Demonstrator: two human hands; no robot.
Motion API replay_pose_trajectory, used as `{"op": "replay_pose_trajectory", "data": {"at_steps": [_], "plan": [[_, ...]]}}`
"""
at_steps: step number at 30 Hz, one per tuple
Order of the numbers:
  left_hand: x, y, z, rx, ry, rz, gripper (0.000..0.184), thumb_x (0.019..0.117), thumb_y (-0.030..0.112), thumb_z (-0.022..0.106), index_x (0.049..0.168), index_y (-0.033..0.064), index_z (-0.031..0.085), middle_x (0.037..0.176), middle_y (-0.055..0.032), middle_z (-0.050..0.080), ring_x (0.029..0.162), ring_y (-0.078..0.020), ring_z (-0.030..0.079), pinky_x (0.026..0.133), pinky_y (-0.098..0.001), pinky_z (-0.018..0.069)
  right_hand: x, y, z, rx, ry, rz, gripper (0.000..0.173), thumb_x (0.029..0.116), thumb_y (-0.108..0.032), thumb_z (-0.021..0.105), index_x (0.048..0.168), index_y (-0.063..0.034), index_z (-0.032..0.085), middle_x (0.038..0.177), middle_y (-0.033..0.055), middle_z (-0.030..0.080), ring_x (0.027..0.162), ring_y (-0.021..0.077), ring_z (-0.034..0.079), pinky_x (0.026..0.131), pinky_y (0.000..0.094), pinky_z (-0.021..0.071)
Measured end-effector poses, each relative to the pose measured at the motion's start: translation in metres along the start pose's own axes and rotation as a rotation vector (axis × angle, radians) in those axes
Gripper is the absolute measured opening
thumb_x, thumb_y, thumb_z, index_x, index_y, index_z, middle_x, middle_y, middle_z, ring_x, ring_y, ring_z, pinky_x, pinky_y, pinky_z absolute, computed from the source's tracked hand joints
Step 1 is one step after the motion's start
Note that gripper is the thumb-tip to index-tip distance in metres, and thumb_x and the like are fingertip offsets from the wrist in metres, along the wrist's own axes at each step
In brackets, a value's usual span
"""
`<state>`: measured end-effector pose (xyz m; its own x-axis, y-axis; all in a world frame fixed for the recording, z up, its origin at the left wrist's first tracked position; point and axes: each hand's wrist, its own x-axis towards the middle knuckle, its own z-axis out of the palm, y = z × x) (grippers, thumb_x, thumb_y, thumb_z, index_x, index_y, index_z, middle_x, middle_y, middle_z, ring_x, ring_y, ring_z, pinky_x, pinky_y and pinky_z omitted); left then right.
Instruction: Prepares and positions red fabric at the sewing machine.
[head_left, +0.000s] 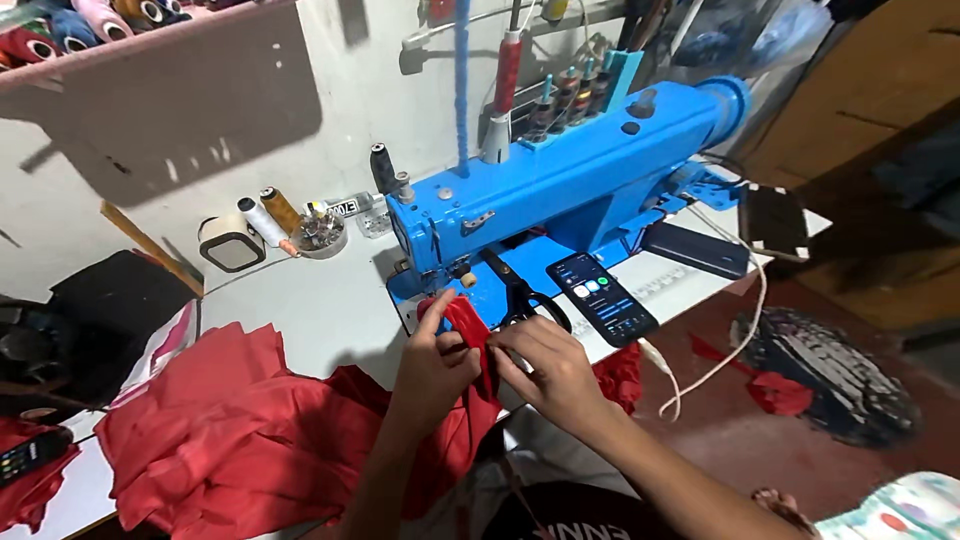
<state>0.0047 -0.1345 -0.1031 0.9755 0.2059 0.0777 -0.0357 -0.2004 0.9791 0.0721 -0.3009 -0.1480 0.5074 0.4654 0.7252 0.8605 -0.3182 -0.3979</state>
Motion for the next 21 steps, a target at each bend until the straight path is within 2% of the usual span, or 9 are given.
{"op": "replay_pose_trajectory", "data": {"at_steps": [3,6,8,10,13,16,19,21], "plan": [[0.000,-0.002,0.001,0.057,0.014,0.009,0.074,0.0850,-0.001,0.069,0.152,-0.0009,0.037,0.114,-0.0134,0.068,0.081,-0.0072,0.071,0.074,-0.0220,0.0606,-0.001,-0.001,0.000,0.056,-0.063,0.050,0.022,0.0981,-0.017,0.055,0.094,-0.0070,0.074,0.087,0.0066,0.072,0.084,0.0183,0.068,0.076,0.0306,0.0546],[0.000,-0.005,0.003,0.201,0.004,0.019,0.075,0.0862,0.003,0.068,0.155,0.0015,0.038,0.136,-0.0200,0.058,0.085,-0.0083,0.070,0.075,-0.0223,0.0594,-0.001,-0.003,-0.002,0.152,-0.155,0.144,0.023,0.0970,-0.016,0.054,0.094,-0.0057,0.074,0.087,0.0076,0.072,0.081,0.0169,0.068,0.073,0.0296,0.0561],[0.000,-0.004,0.004,0.326,-0.027,0.008,0.075,0.0876,0.005,0.069,0.156,0.0021,0.038,0.137,-0.0222,0.057,0.084,-0.0097,0.069,0.074,-0.0226,0.0584,-0.001,-0.003,-0.004,0.244,-0.233,0.241,0.023,0.0968,-0.017,0.054,0.093,-0.0043,0.074,0.085,0.0079,0.069,0.076,0.0138,0.065,0.069,0.0281,0.0534],[-0.003,-0.006,0.005,0.437,-0.054,0.031,0.072,0.0891,0.005,0.068,0.155,0.0014,0.039,0.137,-0.0231,0.057,0.083,-0.0109,0.068,0.074,-0.0234,0.0571,0.001,-0.002,-0.007,0.379,-0.313,0.333,0.021,0.0957,-0.016,0.055,0.092,-0.0030,0.072,0.083,0.0056,0.067,0.073,0.0065,0.060,0.066,0.0214,0.0486],[-0.006,-0.021,0.006,0.521,-0.024,0.215,0.061,0.0866,0.001,0.064,0.146,-0.0057,0.050,0.124,-0.0248,0.064,0.078,-0.0152,0.067,0.070,-0.0260,0.0564,0.004,0.002,-0.009,0.670,-0.410,0.497,0.015,0.0940,-0.011,0.057,0.092,-0.0039,0.069,0.075,-0.0066,0.058,0.065,-0.0062,0.049,0.060,0.0122,0.0399],[-0.008,-0.028,0.002,0.515,-0.005,0.277,0.052,0.0869,-0.001,0.062,0.138,-0.0059,0.058,0.110,-0.0213,0.069,0.077,-0.0169,0.066,0.071,-0.0272,0.0559,0.006,0.005,-0.010,0.919,-0.424,0.648,0.012,0.0928,-0.007,0.057,0.090,-0.0108,0.067,0.072,-0.0143,0.058,0.062,-0.0077,0.049,0.058,0.0117,0.0403],[-0.008,-0.036,-0.005,0.509,0.001,0.227,0.043,0.0885,-0.001,0.061,0.132,-0.0037,0.064,0.106,-0.0186,0.071,0.080,-0.0188,0.068,0.072,-0.0309,0.0573,0.005,0.005,-0.008,1.136,-0.368,0.682,0.016,0.0938,-0.006,0.056,0.090,-0.0160,0.068,0.073,-0.0144,0.062,0.060,-0.0064,0.051,0.055,0.0122,0.0412],[-0.008,-0.044,-0.011,0.443,-0.026,0.098,0.042,0.0888,0.000,0.062,0.130,-0.0030,0.065,0.106,-0.0170,0.072,0.083,-0.0180,0.069,0.076,-0.0325,0.0580,0.008,0.005,-0.010,1.152,-0.280,0.568,0.013,0.0966,-0.008,0.058,0.094,-0.0155,0.069,0.079,-0.0135,0.064,0.064,-0.0072,0.053,0.058,0.0115,0.0437]]}}
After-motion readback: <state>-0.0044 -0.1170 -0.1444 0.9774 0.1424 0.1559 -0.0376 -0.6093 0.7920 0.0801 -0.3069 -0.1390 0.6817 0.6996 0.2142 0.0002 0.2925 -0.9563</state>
